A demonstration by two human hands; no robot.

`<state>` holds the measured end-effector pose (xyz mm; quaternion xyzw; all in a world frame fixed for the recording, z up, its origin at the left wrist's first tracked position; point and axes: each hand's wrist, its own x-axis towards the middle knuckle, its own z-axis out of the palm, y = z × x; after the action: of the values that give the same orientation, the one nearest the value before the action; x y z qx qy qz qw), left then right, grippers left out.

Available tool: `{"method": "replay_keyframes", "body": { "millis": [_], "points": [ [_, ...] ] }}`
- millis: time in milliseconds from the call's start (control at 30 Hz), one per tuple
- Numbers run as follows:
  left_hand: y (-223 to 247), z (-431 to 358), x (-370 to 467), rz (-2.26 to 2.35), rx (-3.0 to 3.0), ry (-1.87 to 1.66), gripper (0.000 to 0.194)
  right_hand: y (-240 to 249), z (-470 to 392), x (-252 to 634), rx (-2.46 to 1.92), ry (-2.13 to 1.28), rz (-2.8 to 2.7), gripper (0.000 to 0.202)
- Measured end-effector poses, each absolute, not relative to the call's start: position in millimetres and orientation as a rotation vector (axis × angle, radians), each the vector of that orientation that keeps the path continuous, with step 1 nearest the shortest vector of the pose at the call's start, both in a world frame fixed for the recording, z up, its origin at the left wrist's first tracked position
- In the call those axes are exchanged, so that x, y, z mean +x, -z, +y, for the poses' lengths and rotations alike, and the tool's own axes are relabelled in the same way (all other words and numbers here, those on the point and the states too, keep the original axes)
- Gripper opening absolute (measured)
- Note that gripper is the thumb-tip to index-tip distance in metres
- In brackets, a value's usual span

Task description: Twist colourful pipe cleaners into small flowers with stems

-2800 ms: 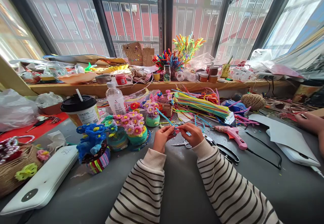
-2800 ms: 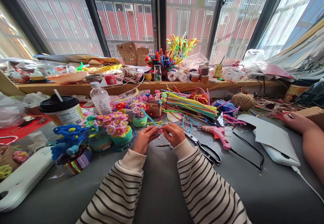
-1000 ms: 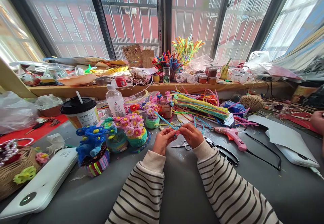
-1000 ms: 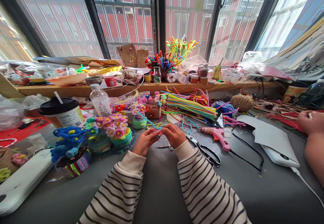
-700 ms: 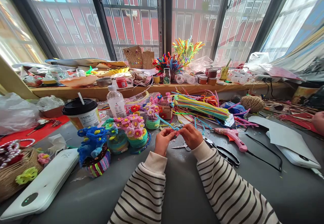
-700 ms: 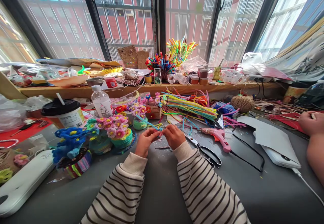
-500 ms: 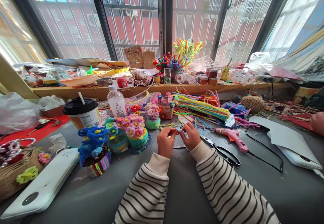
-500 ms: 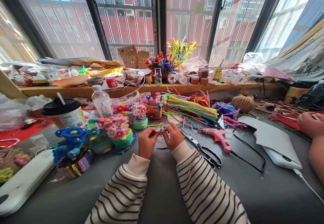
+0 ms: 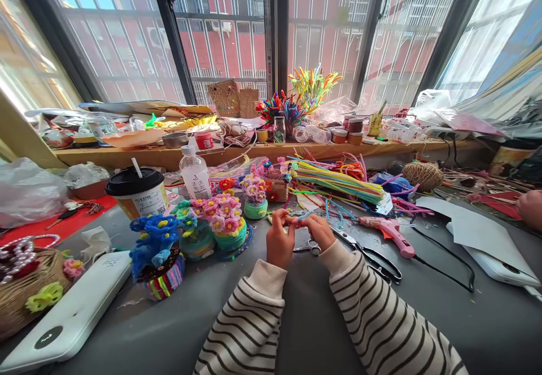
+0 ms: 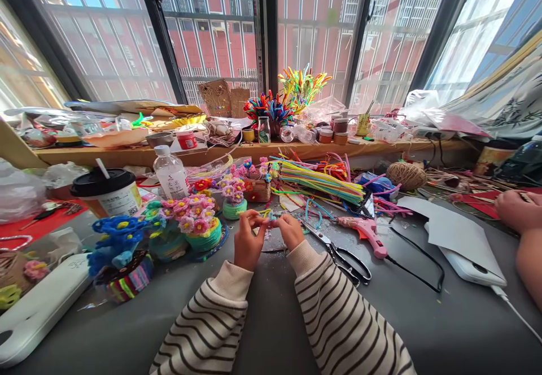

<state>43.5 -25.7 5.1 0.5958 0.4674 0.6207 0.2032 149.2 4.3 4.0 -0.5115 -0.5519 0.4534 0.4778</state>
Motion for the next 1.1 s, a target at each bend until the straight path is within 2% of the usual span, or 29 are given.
{"method": "replay_keyframes", "body": {
  "millis": [100, 200, 400, 600, 800, 1100],
  "points": [
    [-8.9, -24.7, 40.2, 1.250, 1.561, -1.707, 0.023, -2.7, 5.7, 148.7, -1.178, -1.217, -1.357, 0.019],
    [-10.7, -20.2, 34.9, 1.165, 1.350, -1.713, 0.033, -2.3, 4.8, 152.6, -1.029, -1.104, -1.494, 0.019],
    [-6.9, -11.8, 29.5, 1.054, 1.025, -1.495, 0.047, -4.0, 1.1, 166.9, -0.947, -0.243, -1.874, 0.018],
    [-5.4, -12.0, 29.4, 1.046, 0.875, -1.402, 0.049, -1.5, 2.4, 167.9, -0.816, 0.138, -2.052, 0.019],
    [-7.4, -13.7, 30.2, 1.025, 0.778, -1.364, 0.045, -1.4, 0.1, 167.2, -0.863, 0.283, -2.039, 0.028],
    [-6.0, -14.2, 33.1, 1.054, 0.818, -1.454, 0.045, -2.8, -1.1, 167.7, -0.876, 0.242, -2.045, 0.025]
  ]
}}
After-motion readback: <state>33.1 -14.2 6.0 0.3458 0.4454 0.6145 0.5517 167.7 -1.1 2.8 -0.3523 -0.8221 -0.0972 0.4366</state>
